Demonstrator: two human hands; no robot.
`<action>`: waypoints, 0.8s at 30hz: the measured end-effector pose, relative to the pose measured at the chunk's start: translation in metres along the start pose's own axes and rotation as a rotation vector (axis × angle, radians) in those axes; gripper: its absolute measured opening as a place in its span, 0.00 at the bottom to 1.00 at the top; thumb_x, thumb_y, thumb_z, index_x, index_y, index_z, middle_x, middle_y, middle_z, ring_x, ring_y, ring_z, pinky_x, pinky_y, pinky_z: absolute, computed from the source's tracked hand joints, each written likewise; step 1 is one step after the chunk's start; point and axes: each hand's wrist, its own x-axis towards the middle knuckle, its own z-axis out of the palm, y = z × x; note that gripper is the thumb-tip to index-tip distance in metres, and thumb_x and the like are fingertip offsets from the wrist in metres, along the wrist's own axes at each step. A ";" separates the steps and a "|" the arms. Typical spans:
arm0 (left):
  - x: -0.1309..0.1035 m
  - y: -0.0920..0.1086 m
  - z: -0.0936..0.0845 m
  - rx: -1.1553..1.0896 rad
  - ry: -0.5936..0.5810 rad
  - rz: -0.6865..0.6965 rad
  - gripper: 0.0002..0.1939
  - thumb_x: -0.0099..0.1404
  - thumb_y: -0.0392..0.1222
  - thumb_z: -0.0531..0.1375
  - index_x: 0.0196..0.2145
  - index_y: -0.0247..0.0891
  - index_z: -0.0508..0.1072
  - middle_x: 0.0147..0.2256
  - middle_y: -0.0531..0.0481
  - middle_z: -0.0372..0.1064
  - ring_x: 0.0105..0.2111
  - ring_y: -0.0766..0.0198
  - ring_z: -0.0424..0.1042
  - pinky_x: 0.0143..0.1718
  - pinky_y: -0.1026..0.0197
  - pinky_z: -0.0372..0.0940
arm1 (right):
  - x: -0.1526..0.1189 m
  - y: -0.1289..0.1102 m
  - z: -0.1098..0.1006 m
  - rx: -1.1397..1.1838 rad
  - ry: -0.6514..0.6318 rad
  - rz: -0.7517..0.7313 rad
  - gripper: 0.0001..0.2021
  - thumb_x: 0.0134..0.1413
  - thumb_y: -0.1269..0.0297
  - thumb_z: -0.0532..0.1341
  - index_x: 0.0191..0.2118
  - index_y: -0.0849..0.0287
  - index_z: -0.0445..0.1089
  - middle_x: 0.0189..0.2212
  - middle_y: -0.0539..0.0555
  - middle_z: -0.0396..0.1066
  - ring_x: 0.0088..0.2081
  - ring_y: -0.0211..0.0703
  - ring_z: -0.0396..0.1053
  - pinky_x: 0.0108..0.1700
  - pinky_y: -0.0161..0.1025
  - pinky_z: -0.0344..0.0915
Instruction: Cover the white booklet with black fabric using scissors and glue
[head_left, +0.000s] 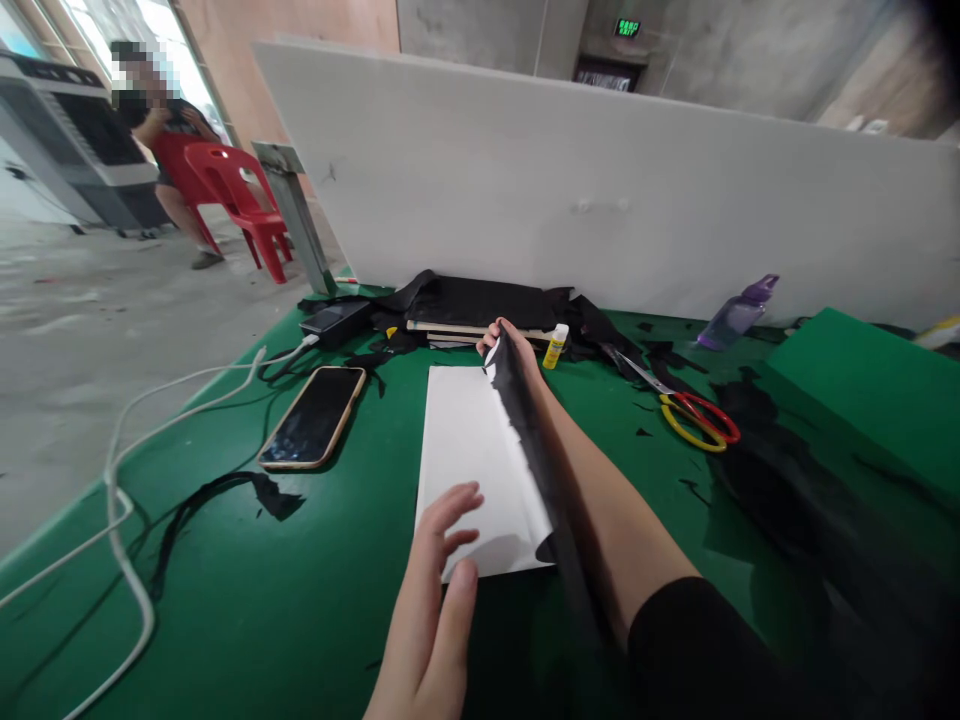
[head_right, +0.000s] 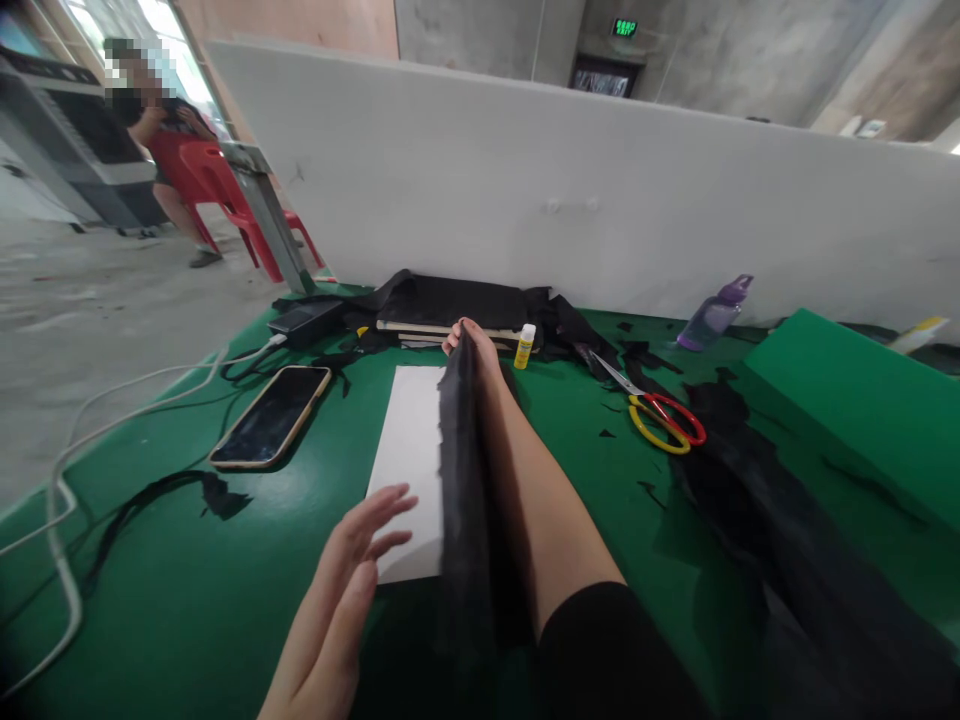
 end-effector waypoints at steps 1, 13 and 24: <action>0.000 0.002 -0.001 0.004 0.058 0.056 0.22 0.70 0.52 0.45 0.58 0.50 0.61 0.60 0.47 0.56 0.58 0.52 0.59 0.55 0.52 0.61 | 0.000 0.003 0.002 0.057 0.019 -0.009 0.17 0.62 0.54 0.52 0.50 0.57 0.63 0.46 0.56 0.67 0.43 0.40 0.68 0.46 0.43 0.67; -0.015 0.009 -0.014 0.355 -0.150 0.422 0.28 0.68 0.55 0.48 0.63 0.49 0.54 0.62 0.48 0.53 0.62 0.48 0.53 0.60 0.47 0.53 | 0.003 0.016 0.007 0.564 -0.001 -0.069 0.07 0.52 0.59 0.57 0.35 0.53 0.60 0.26 0.45 0.63 0.26 0.33 0.63 0.34 0.33 0.65; 0.067 -0.011 -0.072 -0.256 -0.091 -0.401 0.25 0.66 0.58 0.50 0.52 0.41 0.67 0.44 0.44 0.73 0.46 0.53 0.72 0.50 0.49 0.64 | 0.005 0.017 0.015 0.557 0.003 0.003 0.17 0.48 0.62 0.62 0.46 0.52 0.65 0.41 0.48 0.73 0.32 0.34 0.70 0.32 0.33 0.66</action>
